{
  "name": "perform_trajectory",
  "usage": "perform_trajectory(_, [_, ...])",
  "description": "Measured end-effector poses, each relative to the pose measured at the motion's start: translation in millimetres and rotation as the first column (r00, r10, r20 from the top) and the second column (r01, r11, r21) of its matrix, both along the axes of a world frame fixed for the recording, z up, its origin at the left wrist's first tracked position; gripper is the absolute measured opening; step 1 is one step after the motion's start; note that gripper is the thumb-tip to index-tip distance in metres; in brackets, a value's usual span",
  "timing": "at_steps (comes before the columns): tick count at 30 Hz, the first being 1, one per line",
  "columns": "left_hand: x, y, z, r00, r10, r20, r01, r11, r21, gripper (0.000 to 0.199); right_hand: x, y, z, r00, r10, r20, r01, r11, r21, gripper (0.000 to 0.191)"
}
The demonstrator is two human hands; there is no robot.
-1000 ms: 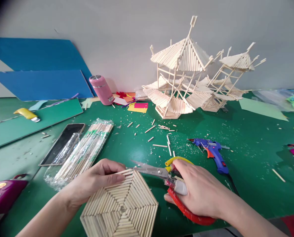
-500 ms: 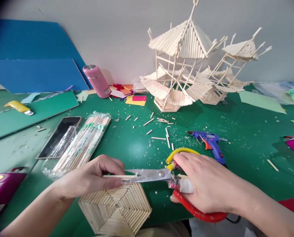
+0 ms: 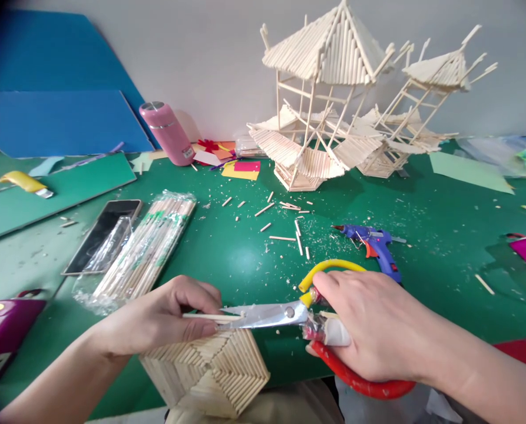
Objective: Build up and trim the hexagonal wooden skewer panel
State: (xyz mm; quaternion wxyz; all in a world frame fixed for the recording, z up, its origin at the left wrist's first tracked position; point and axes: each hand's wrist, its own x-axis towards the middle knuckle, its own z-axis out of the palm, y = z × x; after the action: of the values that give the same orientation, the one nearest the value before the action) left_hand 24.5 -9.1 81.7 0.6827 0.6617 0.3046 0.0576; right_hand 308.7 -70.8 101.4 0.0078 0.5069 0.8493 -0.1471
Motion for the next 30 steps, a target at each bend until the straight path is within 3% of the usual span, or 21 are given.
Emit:
perform_trajectory(6, [-0.3, 1.7, -2.6, 1.000, -0.001, 0.029, 0.001, 1.000, -0.011, 0.018, 0.1, 1.6, 2.5, 0.999, 0.027, 0.037, -0.028, 0.999, 0.030, 0.031])
perform_trajectory(17, [-0.7, 0.6, -7.9, 0.999, 0.035, 0.010, -0.034, 0.997, -0.071, 0.020, 5.3, 8.8, -10.2, 0.994, 0.086, 0.069, -0.092, 0.991, 0.093, 0.018])
perform_trajectory(19, [-2.3, 1.8, -8.9, 0.999, 0.051, 0.008, -0.051, 0.995, -0.086, 0.020, 5.9, 10.4, -13.8, 0.999, 0.031, 0.024, -0.034, 0.993, 0.112, 0.017])
perform_trajectory(21, [-4.1, 4.0, -10.9, 0.998, 0.067, 0.008, -0.066, 0.992, -0.111, 0.019, 3.8, 12.3, -17.3, 0.990, -0.130, -0.051, 0.132, 0.990, 0.040, 0.019])
perform_trajectory(24, [-5.9, 9.2, -15.7, 0.993, 0.116, 0.004, -0.113, 0.973, -0.202, 0.018, -7.8, 14.0, -23.6, 0.874, -0.393, -0.284, 0.323, 0.909, -0.263, 0.022])
perform_trajectory(27, [-5.4, 16.1, -20.7, 0.985, 0.174, 0.010, -0.163, 0.938, -0.307, 0.018, -28.8, 13.8, -31.2, 0.677, -0.518, -0.523, 0.232, 0.824, -0.516, 0.018])
perform_trajectory(30, [-2.7, 23.3, -24.6, 0.975, 0.221, 0.017, -0.200, 0.909, -0.365, 0.017, -51.7, 13.9, -39.8, 0.516, -0.567, -0.642, 0.106, 0.786, -0.608, 0.014])
